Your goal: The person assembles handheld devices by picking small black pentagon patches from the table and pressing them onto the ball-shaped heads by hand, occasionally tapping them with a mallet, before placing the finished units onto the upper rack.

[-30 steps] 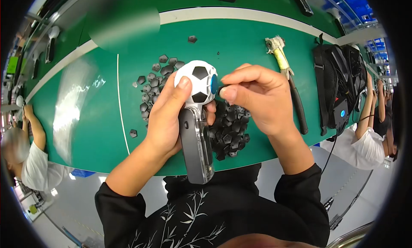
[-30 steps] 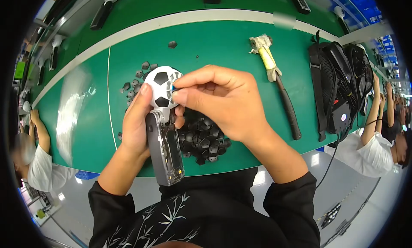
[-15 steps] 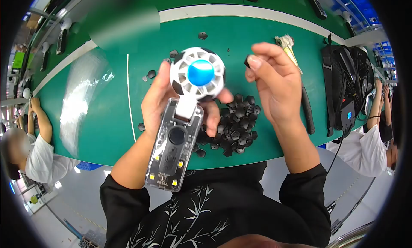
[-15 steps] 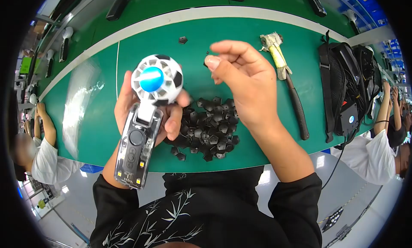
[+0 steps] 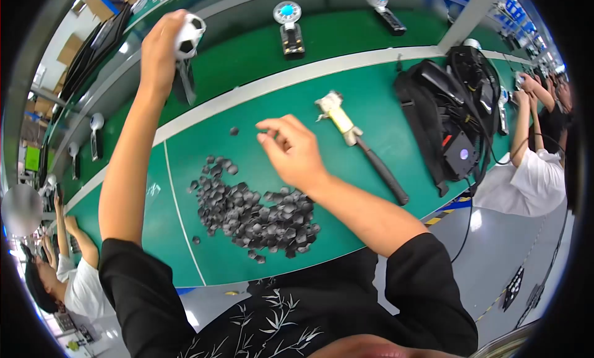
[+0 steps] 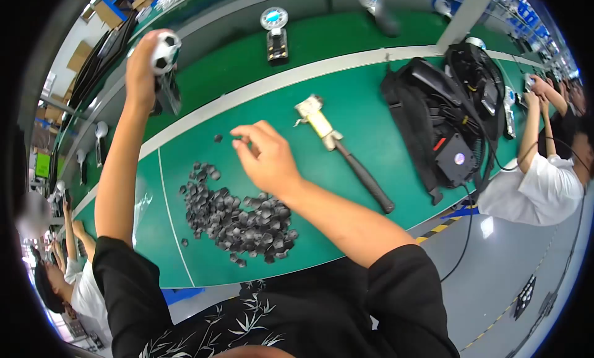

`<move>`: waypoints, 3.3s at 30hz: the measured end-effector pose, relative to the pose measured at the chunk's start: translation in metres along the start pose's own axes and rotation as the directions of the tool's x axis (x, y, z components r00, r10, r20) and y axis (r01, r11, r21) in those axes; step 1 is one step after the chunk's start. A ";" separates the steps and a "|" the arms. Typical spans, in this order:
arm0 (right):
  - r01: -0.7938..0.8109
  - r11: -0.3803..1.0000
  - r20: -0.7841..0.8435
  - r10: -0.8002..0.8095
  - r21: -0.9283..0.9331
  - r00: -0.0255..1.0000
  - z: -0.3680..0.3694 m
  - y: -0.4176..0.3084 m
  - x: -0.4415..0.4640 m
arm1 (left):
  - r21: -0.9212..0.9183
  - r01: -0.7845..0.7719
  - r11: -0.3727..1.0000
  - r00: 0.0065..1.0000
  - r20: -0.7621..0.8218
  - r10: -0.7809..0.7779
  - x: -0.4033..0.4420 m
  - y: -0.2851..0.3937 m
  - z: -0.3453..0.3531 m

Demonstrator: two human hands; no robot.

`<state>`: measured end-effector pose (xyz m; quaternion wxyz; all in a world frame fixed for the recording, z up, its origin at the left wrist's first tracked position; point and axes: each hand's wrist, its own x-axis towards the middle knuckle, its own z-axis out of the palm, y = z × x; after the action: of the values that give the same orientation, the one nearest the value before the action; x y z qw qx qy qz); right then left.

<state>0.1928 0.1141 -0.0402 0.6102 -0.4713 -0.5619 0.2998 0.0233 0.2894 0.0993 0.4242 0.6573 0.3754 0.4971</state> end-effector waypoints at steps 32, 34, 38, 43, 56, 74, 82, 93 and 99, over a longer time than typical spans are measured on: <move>0.197 0.973 0.027 -0.195 -0.116 0.980 0.014 0.012 -0.014 | 0.881 -0.333 0.336 0.762 0.461 -0.454 0.222 -0.107 0.284; 0.204 0.972 0.051 -0.199 -0.118 0.979 0.012 0.010 -0.014 | 0.851 -0.370 0.374 0.794 0.498 -0.348 0.219 -0.090 0.267; 0.339 0.919 -0.078 -0.360 -0.203 0.930 0.010 0.007 -0.014 | 0.766 -0.395 0.507 0.873 0.484 -0.051 0.218 -0.014 0.211; 0.223 0.964 -0.063 -0.234 -0.147 0.970 0.009 0.001 -0.018 | 0.723 -0.076 0.687 0.991 0.132 -0.030 0.160 0.084 0.073; 0.018 0.924 -0.210 -0.106 -0.383 0.972 -0.031 0.017 0.017 | -0.846 0.347 0.405 0.873 0.133 -0.469 -0.253 -0.008 -0.094; -0.138 0.922 -0.262 0.042 -0.361 0.964 -0.062 0.055 0.036 | -0.920 0.386 0.076 0.891 0.350 -0.291 -0.291 -0.058 -0.097; -0.088 0.921 -0.215 0.005 -0.379 0.977 -0.088 0.081 0.068 | -0.915 0.279 0.291 0.931 0.184 -0.316 -0.291 -0.061 -0.087; -0.144 0.948 -0.218 0.083 -0.285 0.972 -0.076 0.057 0.060 | -0.934 0.226 0.277 0.904 0.095 -0.416 -0.287 -0.063 -0.082; -0.138 0.944 -0.209 0.077 -0.300 0.975 -0.073 0.043 0.052 | -0.921 0.187 0.342 0.906 0.028 -0.422 -0.286 -0.070 -0.081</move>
<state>0.2802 0.1595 -0.0533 0.5626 -0.6189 -0.5132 0.1927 -0.1246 0.0679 -0.0494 0.7534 0.1796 0.2047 0.5986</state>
